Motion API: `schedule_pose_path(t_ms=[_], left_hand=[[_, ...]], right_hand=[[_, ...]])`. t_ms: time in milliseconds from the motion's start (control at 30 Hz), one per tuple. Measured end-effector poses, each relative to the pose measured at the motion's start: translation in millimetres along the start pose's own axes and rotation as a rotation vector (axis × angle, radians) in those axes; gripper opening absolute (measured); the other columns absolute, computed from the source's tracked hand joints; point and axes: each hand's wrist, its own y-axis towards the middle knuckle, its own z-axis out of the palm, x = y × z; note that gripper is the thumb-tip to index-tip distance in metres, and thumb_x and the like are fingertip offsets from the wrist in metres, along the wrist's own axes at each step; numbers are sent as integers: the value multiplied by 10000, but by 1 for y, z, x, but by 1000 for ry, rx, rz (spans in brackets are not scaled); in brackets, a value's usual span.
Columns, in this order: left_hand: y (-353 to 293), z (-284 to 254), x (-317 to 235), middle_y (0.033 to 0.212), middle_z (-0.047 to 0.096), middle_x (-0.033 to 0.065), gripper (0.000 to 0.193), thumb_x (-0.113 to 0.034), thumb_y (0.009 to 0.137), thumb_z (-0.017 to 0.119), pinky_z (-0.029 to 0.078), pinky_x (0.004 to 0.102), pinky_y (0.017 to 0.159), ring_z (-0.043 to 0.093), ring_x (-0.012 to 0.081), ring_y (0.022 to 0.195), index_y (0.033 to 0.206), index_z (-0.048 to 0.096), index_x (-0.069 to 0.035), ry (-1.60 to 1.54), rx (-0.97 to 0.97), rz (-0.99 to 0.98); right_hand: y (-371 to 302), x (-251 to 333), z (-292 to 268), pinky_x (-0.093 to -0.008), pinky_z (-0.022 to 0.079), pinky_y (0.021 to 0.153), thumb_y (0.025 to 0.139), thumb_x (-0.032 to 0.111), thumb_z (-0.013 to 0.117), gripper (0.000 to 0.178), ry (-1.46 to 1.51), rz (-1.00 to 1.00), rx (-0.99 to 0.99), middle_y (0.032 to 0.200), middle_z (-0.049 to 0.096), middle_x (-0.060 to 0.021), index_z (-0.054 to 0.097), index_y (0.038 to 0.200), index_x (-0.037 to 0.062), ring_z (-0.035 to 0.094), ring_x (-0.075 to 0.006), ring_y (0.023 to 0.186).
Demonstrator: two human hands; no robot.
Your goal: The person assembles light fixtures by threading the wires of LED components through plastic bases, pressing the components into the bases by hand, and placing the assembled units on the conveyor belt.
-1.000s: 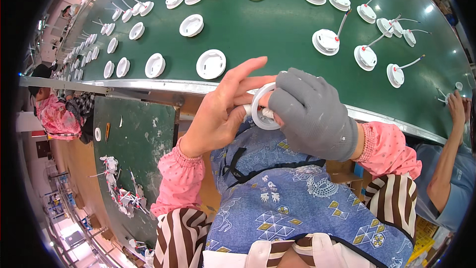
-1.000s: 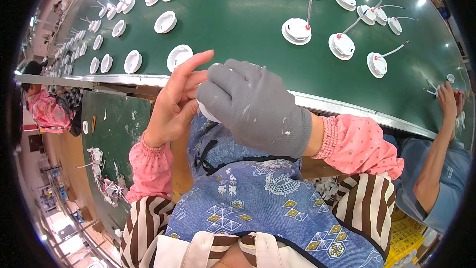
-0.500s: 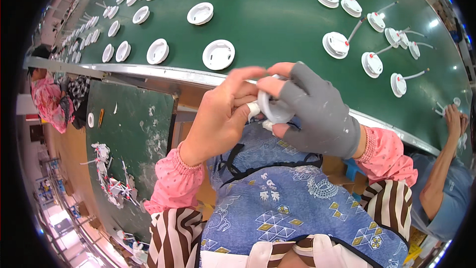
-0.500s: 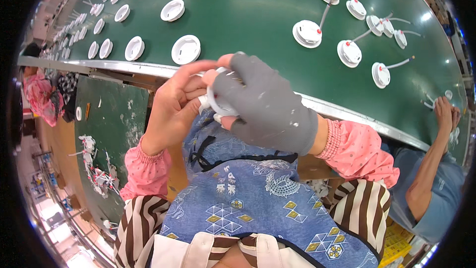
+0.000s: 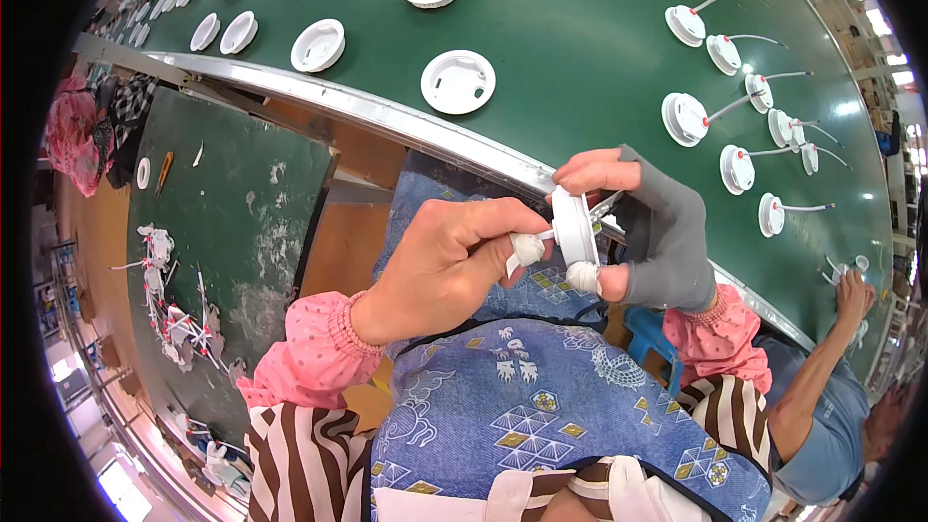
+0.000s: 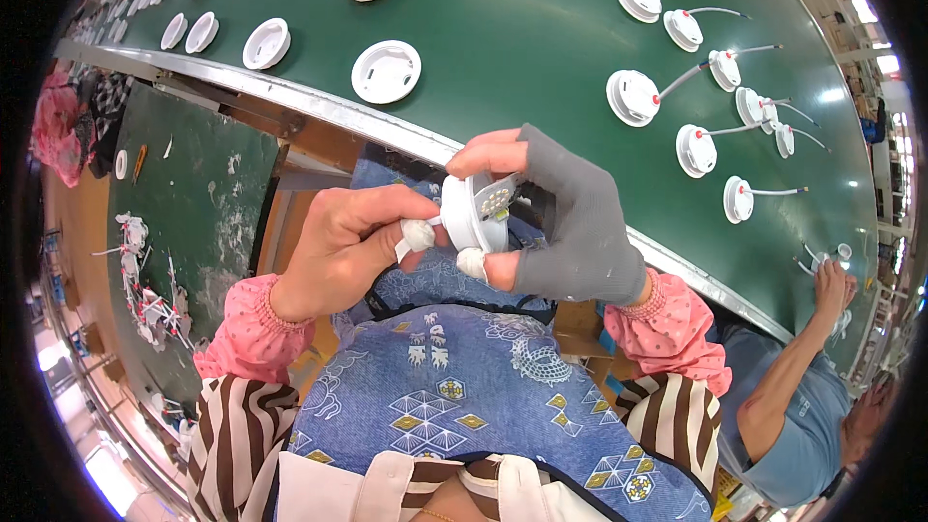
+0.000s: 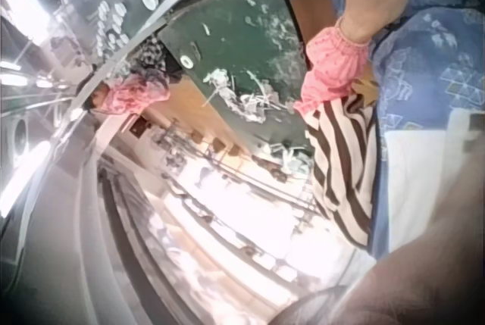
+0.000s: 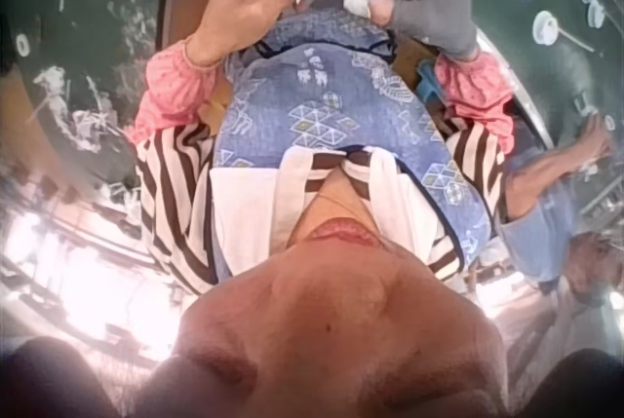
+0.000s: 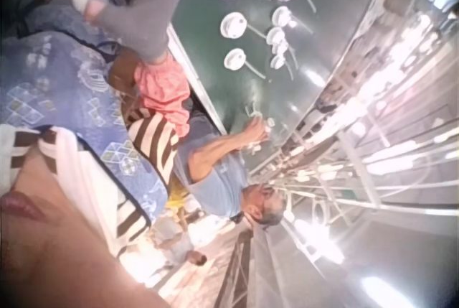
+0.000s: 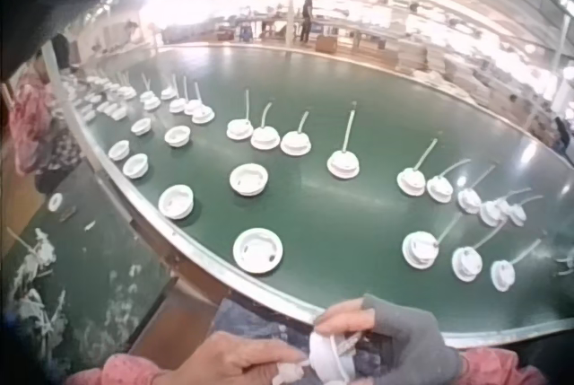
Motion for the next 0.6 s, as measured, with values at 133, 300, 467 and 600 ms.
schedule_pose_path(t_ms=[133,300,467,600], left_hand=[[8,-8,13,742,638,33,185,35,965,550,472,258,618,582,94,671,1071,700,11,-21,-27,32],[4,-5,8,741,611,3,160,1,988,556,444,248,598,547,72,668,1059,700,7,-93,-55,-89],[3,-11,7,712,565,-14,127,-33,982,582,386,256,561,478,64,630,1056,676,9,-108,-10,-114],[5,-13,9,696,544,-9,136,-17,952,589,361,267,551,451,67,617,1064,665,-6,80,11,-29]], right_hand=[[7,2,16,-368,494,966,628,149,832,679,250,194,-80,1230,594,-171,623,1244,-48,620,-231,1101],[10,-11,11,-320,504,939,677,2,797,665,203,157,-71,1223,571,-112,589,1306,-44,639,-185,1065],[9,-17,14,-315,507,929,703,25,789,664,209,108,-31,1252,534,-98,574,1329,-19,608,-175,1101],[14,-3,5,-302,504,933,705,28,787,680,-159,124,142,1237,524,-86,553,1344,7,592,-159,1094]])
